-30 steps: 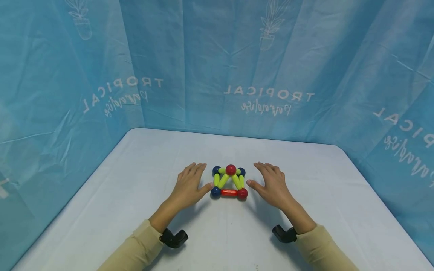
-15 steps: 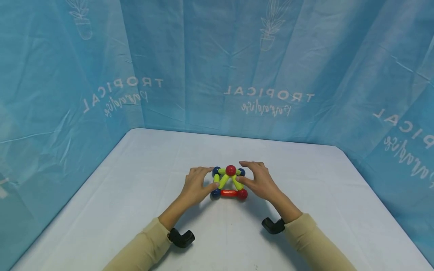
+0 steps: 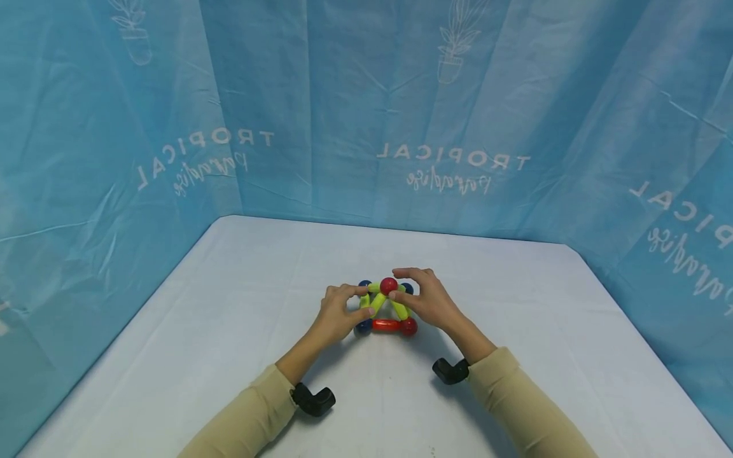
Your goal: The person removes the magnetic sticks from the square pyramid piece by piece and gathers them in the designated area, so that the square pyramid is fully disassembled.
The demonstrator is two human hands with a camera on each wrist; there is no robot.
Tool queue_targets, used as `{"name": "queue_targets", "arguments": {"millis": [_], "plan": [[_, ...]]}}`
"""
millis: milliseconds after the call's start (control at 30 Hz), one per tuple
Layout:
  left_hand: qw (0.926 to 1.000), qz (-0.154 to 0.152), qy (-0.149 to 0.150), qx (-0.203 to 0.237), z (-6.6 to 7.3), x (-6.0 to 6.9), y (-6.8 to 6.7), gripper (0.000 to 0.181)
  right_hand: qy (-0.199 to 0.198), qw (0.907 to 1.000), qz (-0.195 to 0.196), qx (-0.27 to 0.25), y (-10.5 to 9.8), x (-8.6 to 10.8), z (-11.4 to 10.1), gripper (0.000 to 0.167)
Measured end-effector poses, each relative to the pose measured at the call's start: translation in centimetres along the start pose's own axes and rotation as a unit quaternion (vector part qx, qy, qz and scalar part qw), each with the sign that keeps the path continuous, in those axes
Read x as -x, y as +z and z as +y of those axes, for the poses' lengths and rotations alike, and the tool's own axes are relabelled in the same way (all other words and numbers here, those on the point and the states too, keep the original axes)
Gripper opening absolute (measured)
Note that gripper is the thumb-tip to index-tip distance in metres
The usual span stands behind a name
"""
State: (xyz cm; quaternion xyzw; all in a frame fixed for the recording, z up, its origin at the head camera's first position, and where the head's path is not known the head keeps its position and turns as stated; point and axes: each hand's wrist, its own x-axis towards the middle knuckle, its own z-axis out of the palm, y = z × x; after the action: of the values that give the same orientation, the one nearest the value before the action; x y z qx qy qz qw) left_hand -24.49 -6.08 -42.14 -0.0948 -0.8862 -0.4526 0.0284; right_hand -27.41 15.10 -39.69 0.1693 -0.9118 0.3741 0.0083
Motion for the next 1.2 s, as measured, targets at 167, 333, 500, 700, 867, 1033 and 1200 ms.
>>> {"name": "queue_targets", "arguments": {"millis": [167,333,500,700,867,1033,1200], "plan": [[0.9996,-0.009,-0.001,0.028,-0.1,-0.2,0.3,0.041,-0.001,0.9999,-0.002,-0.014,0.1,-0.5,0.2,0.053],[0.9992,-0.003,0.003,0.041,-0.4,-0.3,0.7,0.035,-0.006,0.9996,-0.011,-0.024,0.3,-0.8,0.5,0.052],[0.9993,-0.002,0.005,0.038,-0.5,-0.5,1.1,0.032,-0.013,0.9994,-0.019,-0.025,0.5,-1.0,0.6,0.048],[0.9993,0.0,0.006,0.037,-0.4,-0.5,1.4,0.029,-0.018,0.9993,-0.023,-0.023,0.6,-1.2,0.5,0.05],[0.9993,0.0,0.014,0.035,-0.6,-0.7,1.6,0.026,-0.011,0.9994,-0.025,-0.022,0.6,-1.2,0.5,0.05],[0.9993,-0.002,0.01,0.037,-0.6,-0.8,1.7,0.025,-0.009,0.9991,-0.032,-0.025,0.5,-1.3,0.5,0.05],[0.9992,0.0,0.006,0.039,-0.4,-0.8,1.7,0.022,-0.008,0.9985,-0.04,-0.035,0.4,-1.5,0.6,0.05]]}}
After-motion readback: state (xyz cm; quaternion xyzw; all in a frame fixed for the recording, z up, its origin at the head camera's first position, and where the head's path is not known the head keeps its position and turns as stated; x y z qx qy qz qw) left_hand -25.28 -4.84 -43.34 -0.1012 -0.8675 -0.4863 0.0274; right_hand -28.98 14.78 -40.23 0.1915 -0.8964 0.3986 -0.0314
